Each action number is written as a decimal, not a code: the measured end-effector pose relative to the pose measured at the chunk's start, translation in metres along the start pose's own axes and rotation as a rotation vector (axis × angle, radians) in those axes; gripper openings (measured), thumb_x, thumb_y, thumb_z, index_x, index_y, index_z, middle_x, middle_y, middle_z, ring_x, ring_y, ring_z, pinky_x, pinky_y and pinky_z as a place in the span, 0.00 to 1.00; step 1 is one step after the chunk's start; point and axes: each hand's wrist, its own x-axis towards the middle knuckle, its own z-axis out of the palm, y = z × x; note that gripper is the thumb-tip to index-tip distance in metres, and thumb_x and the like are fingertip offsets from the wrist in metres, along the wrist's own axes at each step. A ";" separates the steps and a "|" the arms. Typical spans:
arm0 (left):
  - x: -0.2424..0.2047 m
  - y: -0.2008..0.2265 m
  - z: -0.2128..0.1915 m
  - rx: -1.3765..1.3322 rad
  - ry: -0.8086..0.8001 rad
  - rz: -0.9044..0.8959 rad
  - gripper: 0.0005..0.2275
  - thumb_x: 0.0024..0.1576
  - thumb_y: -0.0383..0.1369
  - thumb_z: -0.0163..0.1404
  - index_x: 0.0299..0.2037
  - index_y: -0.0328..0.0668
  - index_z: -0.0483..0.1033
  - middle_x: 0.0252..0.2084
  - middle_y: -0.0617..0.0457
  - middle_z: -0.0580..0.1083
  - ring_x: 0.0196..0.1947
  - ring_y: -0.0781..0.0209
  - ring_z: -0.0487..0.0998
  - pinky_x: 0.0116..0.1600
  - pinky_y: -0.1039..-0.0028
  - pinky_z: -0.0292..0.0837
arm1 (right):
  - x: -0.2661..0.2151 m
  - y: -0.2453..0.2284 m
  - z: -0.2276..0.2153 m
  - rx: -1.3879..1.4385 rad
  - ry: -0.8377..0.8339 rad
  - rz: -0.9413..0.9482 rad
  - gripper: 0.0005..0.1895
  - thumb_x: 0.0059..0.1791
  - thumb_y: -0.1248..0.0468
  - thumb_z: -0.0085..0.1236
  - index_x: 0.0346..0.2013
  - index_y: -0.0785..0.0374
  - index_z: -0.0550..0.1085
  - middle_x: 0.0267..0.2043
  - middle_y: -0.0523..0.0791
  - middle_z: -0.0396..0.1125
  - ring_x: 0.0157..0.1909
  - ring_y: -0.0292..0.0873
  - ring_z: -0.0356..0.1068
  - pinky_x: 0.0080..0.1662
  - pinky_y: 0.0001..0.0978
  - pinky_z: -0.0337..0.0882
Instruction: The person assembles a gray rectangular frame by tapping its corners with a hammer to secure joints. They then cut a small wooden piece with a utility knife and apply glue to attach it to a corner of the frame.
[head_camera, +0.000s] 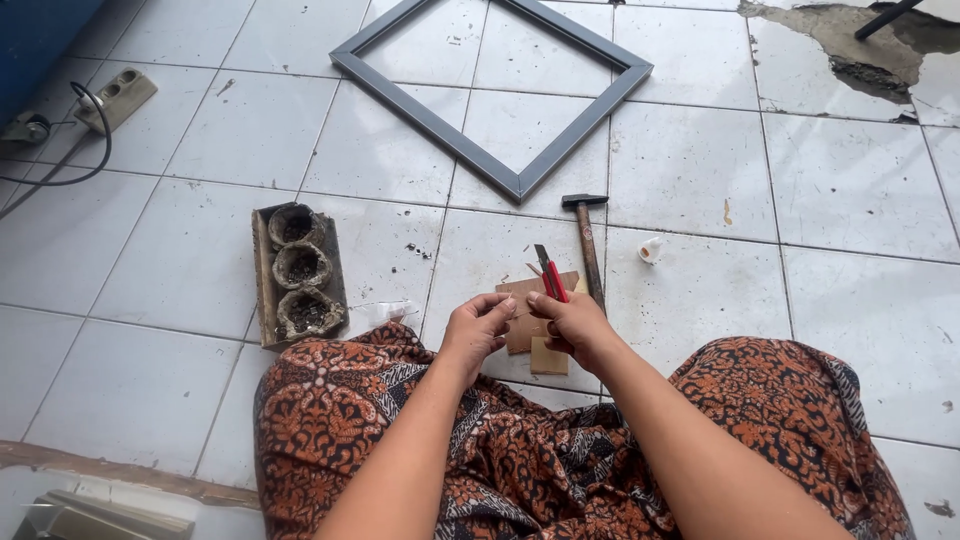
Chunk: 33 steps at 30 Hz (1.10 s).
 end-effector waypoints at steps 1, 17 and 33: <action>-0.002 0.003 0.001 -0.045 -0.047 -0.037 0.13 0.46 0.36 0.54 0.40 0.44 0.74 0.31 0.56 0.72 0.28 0.71 0.70 0.33 0.85 0.68 | 0.001 0.001 0.000 0.020 0.031 -0.014 0.14 0.42 0.60 0.52 0.37 0.65 0.67 0.28 0.42 0.66 0.17 0.27 0.52 0.26 0.21 0.66; 0.026 0.005 -0.005 -0.443 0.129 -0.213 0.07 0.43 0.28 0.46 0.27 0.43 0.60 0.25 0.49 0.69 0.24 0.62 0.75 0.28 0.82 0.74 | 0.001 0.001 0.018 -0.217 0.059 -0.077 0.15 0.46 0.60 0.48 0.41 0.69 0.69 0.29 0.52 0.68 0.25 0.42 0.69 0.30 0.32 0.73; 0.063 -0.022 -0.010 0.107 0.260 -0.185 0.09 0.45 0.33 0.41 0.24 0.37 0.71 0.16 0.51 0.71 0.12 0.70 0.71 0.15 0.85 0.69 | -0.027 -0.009 0.017 -0.812 0.059 -0.221 0.15 0.47 0.55 0.43 0.36 0.61 0.72 0.21 0.46 0.67 0.22 0.40 0.67 0.28 0.28 0.68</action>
